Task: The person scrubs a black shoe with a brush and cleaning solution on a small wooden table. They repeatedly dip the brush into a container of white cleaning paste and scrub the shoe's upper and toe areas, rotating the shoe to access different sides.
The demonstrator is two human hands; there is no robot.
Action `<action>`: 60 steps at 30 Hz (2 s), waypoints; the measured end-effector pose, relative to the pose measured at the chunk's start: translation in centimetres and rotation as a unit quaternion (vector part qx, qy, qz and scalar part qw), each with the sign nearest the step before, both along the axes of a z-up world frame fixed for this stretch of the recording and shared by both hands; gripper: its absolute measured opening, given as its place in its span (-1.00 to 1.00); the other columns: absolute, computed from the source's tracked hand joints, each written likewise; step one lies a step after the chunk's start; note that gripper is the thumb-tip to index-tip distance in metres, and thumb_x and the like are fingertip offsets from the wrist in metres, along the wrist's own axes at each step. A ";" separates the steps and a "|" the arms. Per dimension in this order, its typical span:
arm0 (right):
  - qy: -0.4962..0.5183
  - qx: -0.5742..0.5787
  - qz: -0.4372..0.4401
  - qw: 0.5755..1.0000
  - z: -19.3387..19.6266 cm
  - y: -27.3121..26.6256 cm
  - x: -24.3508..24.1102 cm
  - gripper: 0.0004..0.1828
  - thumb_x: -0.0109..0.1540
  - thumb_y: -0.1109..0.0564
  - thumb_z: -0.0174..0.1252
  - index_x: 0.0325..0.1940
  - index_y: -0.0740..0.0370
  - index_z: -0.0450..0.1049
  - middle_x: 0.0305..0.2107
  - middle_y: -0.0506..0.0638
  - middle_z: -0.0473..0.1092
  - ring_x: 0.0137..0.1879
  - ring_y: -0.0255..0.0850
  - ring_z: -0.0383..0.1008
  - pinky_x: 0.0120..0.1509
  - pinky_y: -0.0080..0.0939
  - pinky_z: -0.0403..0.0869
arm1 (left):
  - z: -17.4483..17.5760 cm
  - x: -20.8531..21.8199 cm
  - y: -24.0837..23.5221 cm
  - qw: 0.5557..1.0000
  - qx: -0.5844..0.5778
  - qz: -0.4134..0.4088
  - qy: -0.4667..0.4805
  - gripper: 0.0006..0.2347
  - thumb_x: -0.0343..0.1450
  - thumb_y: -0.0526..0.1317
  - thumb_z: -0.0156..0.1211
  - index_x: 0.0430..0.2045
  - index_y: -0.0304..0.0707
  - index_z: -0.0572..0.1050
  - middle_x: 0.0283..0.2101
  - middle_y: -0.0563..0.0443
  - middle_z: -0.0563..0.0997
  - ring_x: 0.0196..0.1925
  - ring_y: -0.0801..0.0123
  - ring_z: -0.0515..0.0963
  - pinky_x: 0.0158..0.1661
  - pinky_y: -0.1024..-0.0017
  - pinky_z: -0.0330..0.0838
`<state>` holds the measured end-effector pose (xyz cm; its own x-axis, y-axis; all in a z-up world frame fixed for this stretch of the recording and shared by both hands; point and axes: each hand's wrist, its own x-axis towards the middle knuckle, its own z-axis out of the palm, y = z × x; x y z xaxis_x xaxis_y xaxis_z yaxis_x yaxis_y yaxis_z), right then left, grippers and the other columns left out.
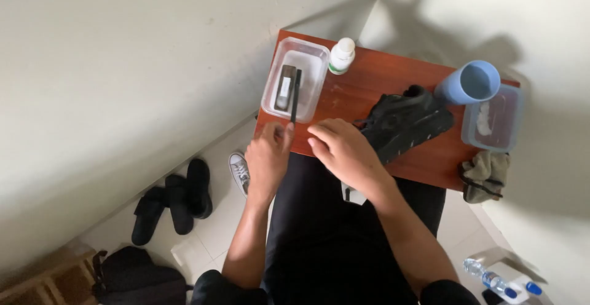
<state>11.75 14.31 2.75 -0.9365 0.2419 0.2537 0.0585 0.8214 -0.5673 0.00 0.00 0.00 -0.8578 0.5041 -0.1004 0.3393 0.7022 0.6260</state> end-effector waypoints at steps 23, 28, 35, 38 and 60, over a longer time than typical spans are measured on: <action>-0.214 -0.231 -0.171 0.934 0.1 -0.6 -3.4 -0.64 0.37 -0.10 0.05 0.12 0.10 0.19 -0.08 0.38 0.51 0.09 0.35 0.53 0.18 0.32 0.47 | -3.7 2.8 1.5 0.930 0.239 -0.077 -0.270 -0.79 0.52 -0.17 0.13 -0.25 -0.31 0.65 -0.61 -0.09 0.66 -0.45 0.31 0.68 -0.29 0.37 0.51; -0.179 -0.261 -0.178 0.932 1.0 0.4 -3.5 -0.65 0.37 0.06 0.01 0.19 0.14 0.13 -0.12 0.37 0.53 0.08 0.37 0.54 0.15 0.33 0.47 | -1.5 3.1 2.0 0.942 0.218 -0.096 -0.238 -0.80 0.49 -0.12 0.19 -0.21 -0.25 0.65 -0.57 -0.07 0.67 -0.44 0.28 0.69 -0.32 0.35 0.52; -0.228 -0.182 -0.170 0.941 0.3 5.1 -2.6 -0.61 0.38 0.14 -0.13 0.30 0.15 0.25 -0.16 0.23 0.55 0.08 0.25 0.55 0.18 0.24 0.46 | -1.9 2.8 2.4 0.934 0.213 -0.105 -0.266 -0.63 0.54 0.07 0.04 -0.12 -0.26 0.63 -0.32 -0.15 0.72 -0.26 0.13 0.69 -0.24 0.28 0.55; -0.239 -0.055 -0.121 0.962 -0.1 6.8 -2.6 -0.59 0.38 0.18 -0.13 0.33 0.14 0.29 -0.14 0.20 0.52 0.06 0.19 0.53 0.15 0.17 0.46 | -1.8 2.2 2.7 0.935 0.219 -0.111 -0.258 -0.64 0.54 0.02 0.06 -0.10 -0.32 0.61 -0.29 -0.24 0.70 -0.23 0.06 0.68 -0.22 0.24 0.56; -0.297 0.064 -0.054 0.951 -2.0 8.9 -2.0 -0.50 0.42 0.24 -0.21 0.45 0.04 0.26 -0.15 0.02 0.38 0.04 -0.06 0.40 0.18 -0.05 0.33 | -2.6 1.2 2.7 0.943 0.269 -0.102 -0.166 -0.72 0.50 -0.15 0.14 -0.03 -0.40 0.51 0.04 -0.22 0.56 -0.14 0.00 0.69 -0.21 0.23 0.56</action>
